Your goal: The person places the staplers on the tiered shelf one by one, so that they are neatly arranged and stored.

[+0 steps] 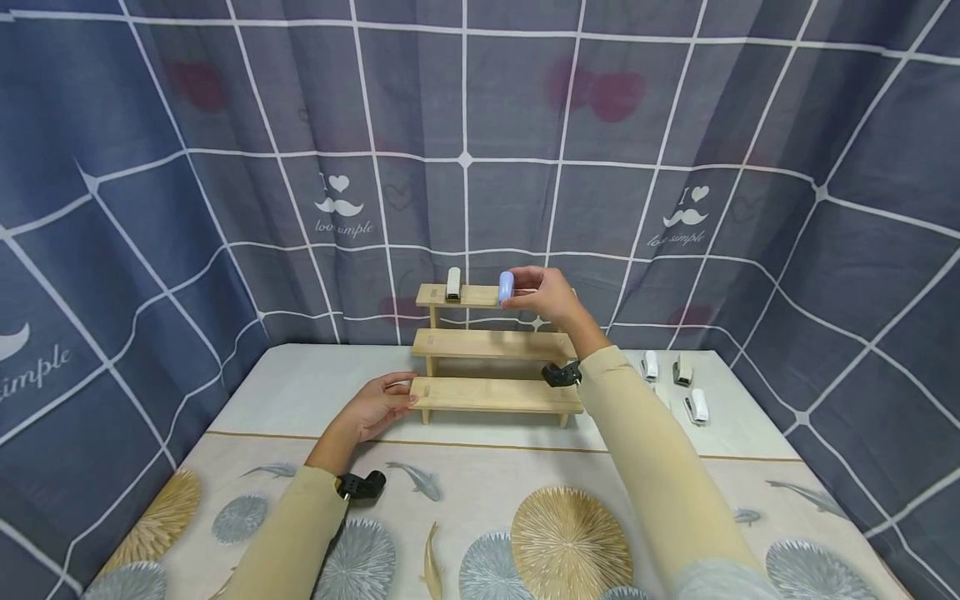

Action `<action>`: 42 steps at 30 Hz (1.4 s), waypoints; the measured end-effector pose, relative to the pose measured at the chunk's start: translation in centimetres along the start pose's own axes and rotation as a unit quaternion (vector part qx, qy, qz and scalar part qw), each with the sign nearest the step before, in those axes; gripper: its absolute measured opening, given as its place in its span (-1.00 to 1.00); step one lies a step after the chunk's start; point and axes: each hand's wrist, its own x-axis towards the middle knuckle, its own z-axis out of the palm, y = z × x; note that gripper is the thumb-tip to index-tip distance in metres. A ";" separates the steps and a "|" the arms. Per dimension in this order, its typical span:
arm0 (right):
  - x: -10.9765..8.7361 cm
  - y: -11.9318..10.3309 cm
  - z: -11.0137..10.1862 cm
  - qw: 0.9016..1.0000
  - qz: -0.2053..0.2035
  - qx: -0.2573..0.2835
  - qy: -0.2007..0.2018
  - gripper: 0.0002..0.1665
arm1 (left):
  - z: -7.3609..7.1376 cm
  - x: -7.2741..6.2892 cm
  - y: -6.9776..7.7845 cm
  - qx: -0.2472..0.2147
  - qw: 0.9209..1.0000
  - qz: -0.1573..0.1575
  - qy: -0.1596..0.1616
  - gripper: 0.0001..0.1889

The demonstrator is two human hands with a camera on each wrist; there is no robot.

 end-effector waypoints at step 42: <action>2.2 0.9 0.6 0.998 0.038 -0.053 0.001 -0.27 | 0.0 0.2 -0.5 0.003 1.000 0.006 0.002 -0.35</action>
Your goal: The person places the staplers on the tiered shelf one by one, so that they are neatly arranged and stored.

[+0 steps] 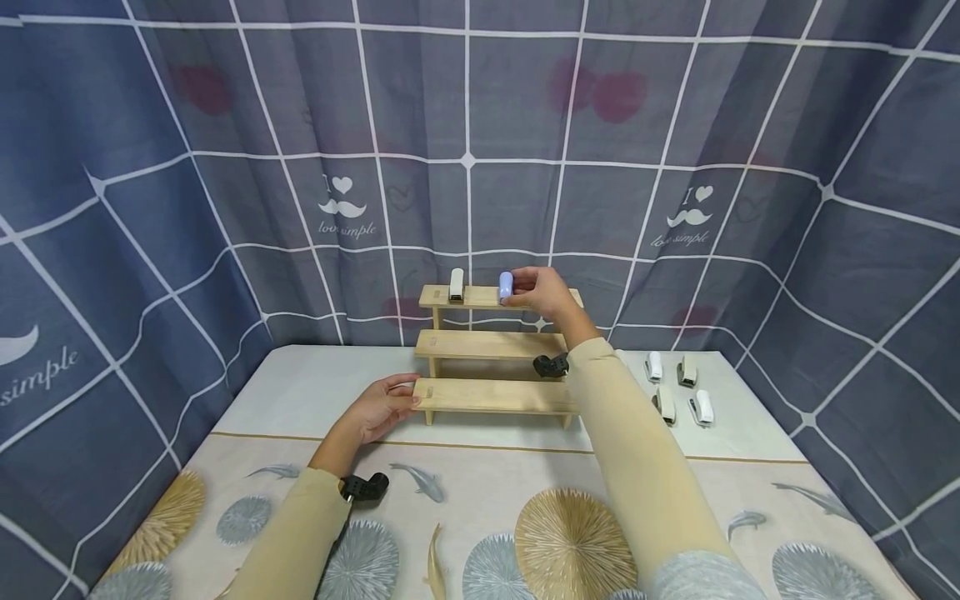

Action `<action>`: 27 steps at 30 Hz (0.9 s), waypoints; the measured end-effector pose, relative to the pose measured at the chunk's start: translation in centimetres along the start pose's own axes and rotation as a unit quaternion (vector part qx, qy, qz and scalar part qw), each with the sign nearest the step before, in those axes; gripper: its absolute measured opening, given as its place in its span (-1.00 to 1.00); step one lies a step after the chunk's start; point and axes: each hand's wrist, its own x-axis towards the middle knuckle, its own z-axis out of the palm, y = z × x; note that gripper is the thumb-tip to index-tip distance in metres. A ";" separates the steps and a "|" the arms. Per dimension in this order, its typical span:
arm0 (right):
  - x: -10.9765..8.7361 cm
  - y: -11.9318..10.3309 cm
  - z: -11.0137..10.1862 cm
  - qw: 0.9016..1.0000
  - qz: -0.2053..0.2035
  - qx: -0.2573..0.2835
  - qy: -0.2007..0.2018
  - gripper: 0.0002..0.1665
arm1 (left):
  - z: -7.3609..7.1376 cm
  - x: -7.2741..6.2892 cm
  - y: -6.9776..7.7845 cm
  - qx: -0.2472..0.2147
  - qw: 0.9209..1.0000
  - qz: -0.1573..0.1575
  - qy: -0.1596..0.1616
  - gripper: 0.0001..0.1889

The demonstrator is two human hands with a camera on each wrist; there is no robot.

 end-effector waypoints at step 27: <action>-4.5 2.1 -1.2 0.995 -0.074 0.032 0.063 -0.24 | -0.1 -0.1 0.1 -0.002 1.000 -0.001 -0.010 -0.31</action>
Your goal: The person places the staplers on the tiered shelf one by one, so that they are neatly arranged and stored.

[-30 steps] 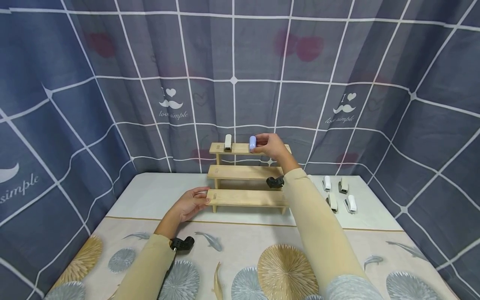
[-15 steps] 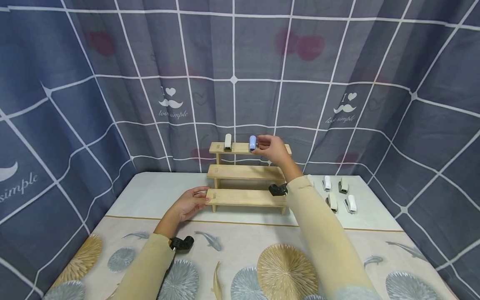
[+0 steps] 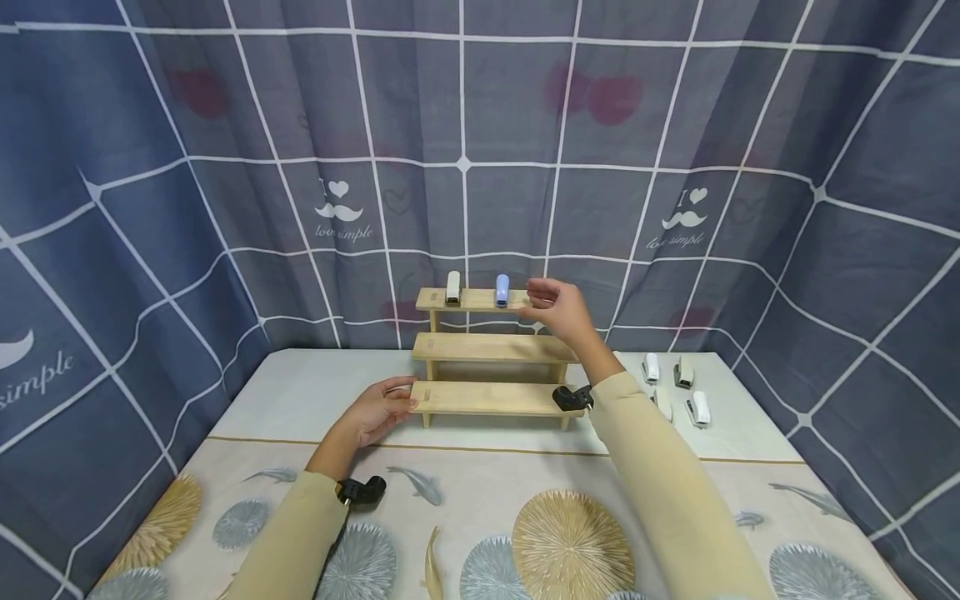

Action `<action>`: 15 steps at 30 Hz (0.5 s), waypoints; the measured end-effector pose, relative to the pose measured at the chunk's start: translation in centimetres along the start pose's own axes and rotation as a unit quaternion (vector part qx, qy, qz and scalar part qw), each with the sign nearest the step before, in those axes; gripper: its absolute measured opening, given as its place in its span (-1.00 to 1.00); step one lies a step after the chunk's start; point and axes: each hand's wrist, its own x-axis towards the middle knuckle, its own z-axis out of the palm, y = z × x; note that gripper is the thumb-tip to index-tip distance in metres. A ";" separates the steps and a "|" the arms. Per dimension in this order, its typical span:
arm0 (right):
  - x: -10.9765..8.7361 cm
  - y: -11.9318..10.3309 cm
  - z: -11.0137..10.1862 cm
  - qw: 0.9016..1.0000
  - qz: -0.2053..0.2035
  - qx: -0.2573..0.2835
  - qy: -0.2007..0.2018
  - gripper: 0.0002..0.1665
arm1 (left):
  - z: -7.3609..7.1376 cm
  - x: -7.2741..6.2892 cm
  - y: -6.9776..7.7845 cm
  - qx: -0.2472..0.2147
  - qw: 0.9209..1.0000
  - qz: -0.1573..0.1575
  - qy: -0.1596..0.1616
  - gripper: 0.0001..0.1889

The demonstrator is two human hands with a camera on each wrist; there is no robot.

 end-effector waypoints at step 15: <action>-3.7 1.6 -2.1 0.999 -0.015 0.037 0.029 -0.31 | -0.3 0.1 -0.3 -0.004 1.000 0.014 -0.015 -0.31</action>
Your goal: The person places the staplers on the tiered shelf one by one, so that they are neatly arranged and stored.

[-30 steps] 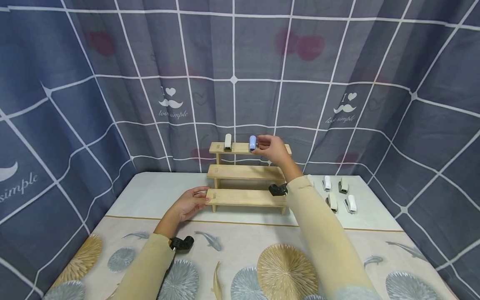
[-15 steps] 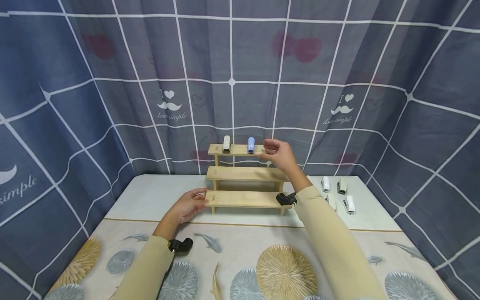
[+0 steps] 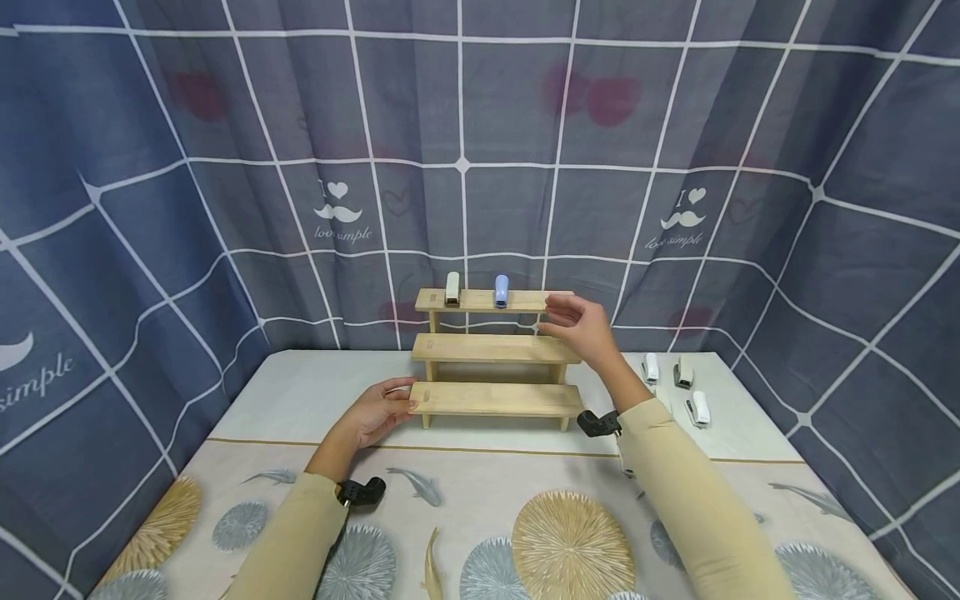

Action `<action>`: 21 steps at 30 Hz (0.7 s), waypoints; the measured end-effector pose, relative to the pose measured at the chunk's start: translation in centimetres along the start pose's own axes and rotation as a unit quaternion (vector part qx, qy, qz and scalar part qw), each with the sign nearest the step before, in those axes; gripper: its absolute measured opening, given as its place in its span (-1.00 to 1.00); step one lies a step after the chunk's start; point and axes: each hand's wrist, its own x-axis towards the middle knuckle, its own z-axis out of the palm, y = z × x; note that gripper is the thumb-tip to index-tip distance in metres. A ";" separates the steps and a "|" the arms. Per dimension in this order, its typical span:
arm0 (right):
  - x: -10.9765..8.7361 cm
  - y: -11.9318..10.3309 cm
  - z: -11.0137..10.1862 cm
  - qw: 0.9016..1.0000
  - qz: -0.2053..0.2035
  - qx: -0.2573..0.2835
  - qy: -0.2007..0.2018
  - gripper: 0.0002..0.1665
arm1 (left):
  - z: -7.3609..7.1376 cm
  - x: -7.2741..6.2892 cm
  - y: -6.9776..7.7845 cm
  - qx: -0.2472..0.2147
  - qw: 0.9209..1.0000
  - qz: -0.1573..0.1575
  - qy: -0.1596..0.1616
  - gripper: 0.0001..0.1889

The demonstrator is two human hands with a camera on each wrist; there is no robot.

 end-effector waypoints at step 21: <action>-8.1 2.9 -3.4 0.995 -0.023 -0.031 0.093 -0.44 | 0.5 -0.3 0.5 0.004 1.000 -0.012 0.014 -0.31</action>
